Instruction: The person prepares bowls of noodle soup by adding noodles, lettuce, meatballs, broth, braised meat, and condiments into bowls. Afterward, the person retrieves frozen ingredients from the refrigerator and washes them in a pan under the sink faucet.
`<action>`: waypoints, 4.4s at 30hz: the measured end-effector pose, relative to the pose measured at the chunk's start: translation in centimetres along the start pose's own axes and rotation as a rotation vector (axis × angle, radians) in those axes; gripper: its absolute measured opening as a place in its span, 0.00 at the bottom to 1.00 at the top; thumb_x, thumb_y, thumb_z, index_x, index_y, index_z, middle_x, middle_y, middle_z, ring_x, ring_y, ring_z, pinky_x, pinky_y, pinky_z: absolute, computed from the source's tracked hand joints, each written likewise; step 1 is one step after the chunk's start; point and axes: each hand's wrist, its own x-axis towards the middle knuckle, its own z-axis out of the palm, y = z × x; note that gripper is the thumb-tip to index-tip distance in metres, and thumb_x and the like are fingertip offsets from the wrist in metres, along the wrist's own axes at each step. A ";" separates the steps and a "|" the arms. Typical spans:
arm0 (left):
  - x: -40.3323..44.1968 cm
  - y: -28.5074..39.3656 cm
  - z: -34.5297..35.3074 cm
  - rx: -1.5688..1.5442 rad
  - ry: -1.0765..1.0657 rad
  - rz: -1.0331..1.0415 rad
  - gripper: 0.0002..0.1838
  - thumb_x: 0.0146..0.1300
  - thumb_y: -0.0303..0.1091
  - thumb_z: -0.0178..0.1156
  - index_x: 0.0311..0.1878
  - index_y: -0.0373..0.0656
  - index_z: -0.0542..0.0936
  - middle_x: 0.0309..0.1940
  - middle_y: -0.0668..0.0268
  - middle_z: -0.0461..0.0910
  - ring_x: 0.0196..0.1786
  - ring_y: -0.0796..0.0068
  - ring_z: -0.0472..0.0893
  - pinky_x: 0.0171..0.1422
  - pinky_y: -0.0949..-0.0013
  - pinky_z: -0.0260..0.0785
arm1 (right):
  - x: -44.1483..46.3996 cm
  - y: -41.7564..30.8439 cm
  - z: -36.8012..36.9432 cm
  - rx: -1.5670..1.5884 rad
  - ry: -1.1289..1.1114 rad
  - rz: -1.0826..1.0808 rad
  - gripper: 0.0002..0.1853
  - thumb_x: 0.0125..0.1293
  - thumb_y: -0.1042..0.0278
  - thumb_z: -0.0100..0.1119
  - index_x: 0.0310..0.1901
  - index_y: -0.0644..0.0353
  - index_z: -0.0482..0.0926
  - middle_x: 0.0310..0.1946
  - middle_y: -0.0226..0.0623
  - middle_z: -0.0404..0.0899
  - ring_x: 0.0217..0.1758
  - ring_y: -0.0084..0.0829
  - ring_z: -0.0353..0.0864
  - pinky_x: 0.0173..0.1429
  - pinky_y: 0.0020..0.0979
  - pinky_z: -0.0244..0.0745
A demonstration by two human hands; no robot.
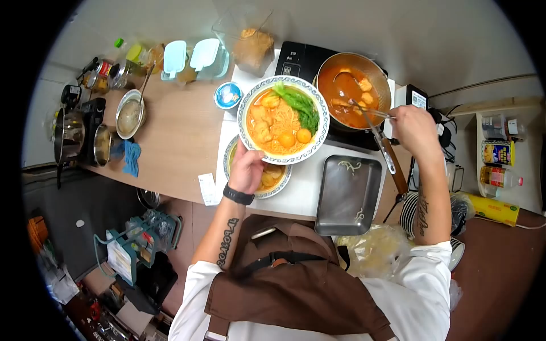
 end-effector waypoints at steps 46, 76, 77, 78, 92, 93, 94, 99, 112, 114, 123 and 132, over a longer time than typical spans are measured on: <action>-2.8 1.0 0.3 -0.063 0.017 0.040 0.40 0.58 0.20 0.55 0.76 0.43 0.58 0.71 0.60 0.68 0.72 0.60 0.70 0.75 0.55 0.63 | -10.7 -7.6 -2.1 0.712 0.093 -0.018 0.15 0.63 0.69 0.65 0.51 0.61 0.81 0.31 0.40 0.77 0.32 0.40 0.79 0.38 0.36 0.74; -33.4 26.3 -33.6 -0.289 0.393 0.484 0.42 0.53 0.22 0.62 0.74 0.37 0.61 0.68 0.57 0.71 0.71 0.61 0.71 0.76 0.59 0.62 | 2.3 -56.4 -6.8 0.934 -0.094 -0.293 0.18 0.63 0.65 0.68 0.52 0.61 0.78 0.19 0.39 0.77 0.22 0.33 0.77 0.32 0.35 0.72; -34.5 28.2 -34.6 -0.272 0.406 0.503 0.41 0.54 0.21 0.62 0.74 0.37 0.61 0.68 0.57 0.72 0.71 0.62 0.71 0.76 0.59 0.63 | 4.4 -60.3 -8.3 0.911 -0.055 -0.383 0.22 0.63 0.66 0.67 0.57 0.59 0.75 0.20 0.36 0.75 0.24 0.30 0.76 0.33 0.34 0.72; -35.7 29.7 -36.1 -0.243 0.428 0.450 0.43 0.55 0.24 0.62 0.76 0.38 0.58 0.71 0.58 0.68 0.73 0.60 0.69 0.77 0.57 0.61 | 7.0 -64.0 -9.0 1.050 -0.073 -0.458 0.26 0.64 0.66 0.67 0.62 0.59 0.72 0.23 0.35 0.76 0.26 0.29 0.76 0.35 0.33 0.73; -35.2 46.4 -48.9 -0.222 0.672 0.791 0.41 0.55 0.28 0.60 0.75 0.39 0.61 0.73 0.57 0.67 0.74 0.56 0.68 0.79 0.54 0.60 | 39.1 -102.9 -32.4 1.106 -0.002 -0.772 0.18 0.73 0.59 0.57 0.48 0.68 0.85 0.30 0.36 0.82 0.20 0.21 0.77 0.23 0.23 0.69; -34.5 47.3 -49.6 -0.227 0.695 0.801 0.41 0.55 0.28 0.60 0.75 0.39 0.61 0.73 0.57 0.67 0.74 0.56 0.68 0.79 0.54 0.59 | 39.2 -103.7 -33.2 1.050 -0.002 -0.823 0.19 0.74 0.58 0.56 0.48 0.69 0.84 0.30 0.39 0.84 0.19 0.23 0.78 0.24 0.24 0.71; -34.0 48.0 -50.2 -0.237 0.719 0.802 0.41 0.55 0.28 0.60 0.75 0.39 0.61 0.73 0.56 0.67 0.74 0.56 0.68 0.79 0.53 0.59 | 38.8 -104.2 -34.2 1.018 -0.055 -0.861 0.19 0.74 0.58 0.56 0.48 0.70 0.83 0.30 0.40 0.85 0.20 0.23 0.79 0.25 0.25 0.73; -30.9 53.5 -51.6 -0.346 0.654 0.788 0.43 0.55 0.26 0.60 0.76 0.38 0.58 0.74 0.54 0.64 0.76 0.54 0.65 0.80 0.51 0.58 | 39.2 -105.7 -36.5 0.960 -0.233 -1.040 0.19 0.77 0.61 0.52 0.47 0.75 0.81 0.33 0.48 0.87 0.27 0.27 0.86 0.30 0.26 0.79; -27.1 58.5 -57.2 -0.264 0.650 0.692 0.39 0.57 0.29 0.58 0.74 0.36 0.61 0.72 0.55 0.67 0.74 0.57 0.68 0.79 0.55 0.59 | 41.0 -102.3 -34.3 1.425 -0.179 -0.766 0.18 0.78 0.61 0.51 0.47 0.72 0.78 0.33 0.45 0.84 0.34 0.32 0.88 0.38 0.27 0.83; -26.7 58.8 -57.5 -0.261 0.642 0.689 0.39 0.57 0.29 0.58 0.74 0.35 0.61 0.72 0.55 0.67 0.74 0.57 0.68 0.79 0.54 0.60 | 41.0 -101.8 -34.3 1.469 -0.156 -0.732 0.18 0.79 0.61 0.50 0.48 0.72 0.78 0.34 0.46 0.84 0.34 0.32 0.88 0.38 0.27 0.83; -25.6 59.9 -57.8 -0.324 0.573 0.669 0.43 0.56 0.25 0.59 0.77 0.36 0.57 0.74 0.54 0.64 0.76 0.57 0.64 0.81 0.55 0.55 | 41.1 -99.7 -34.4 1.557 -0.083 -0.624 0.17 0.78 0.62 0.50 0.47 0.72 0.79 0.34 0.47 0.84 0.33 0.32 0.88 0.39 0.29 0.85; -24.9 60.0 -58.4 -0.248 0.570 0.688 0.42 0.57 0.28 0.60 0.76 0.36 0.58 0.73 0.55 0.65 0.75 0.58 0.66 0.80 0.55 0.57 | 39.6 -99.4 -35.0 1.624 -0.007 -0.549 0.17 0.79 0.62 0.49 0.46 0.72 0.78 0.33 0.49 0.84 0.31 0.32 0.87 0.36 0.29 0.84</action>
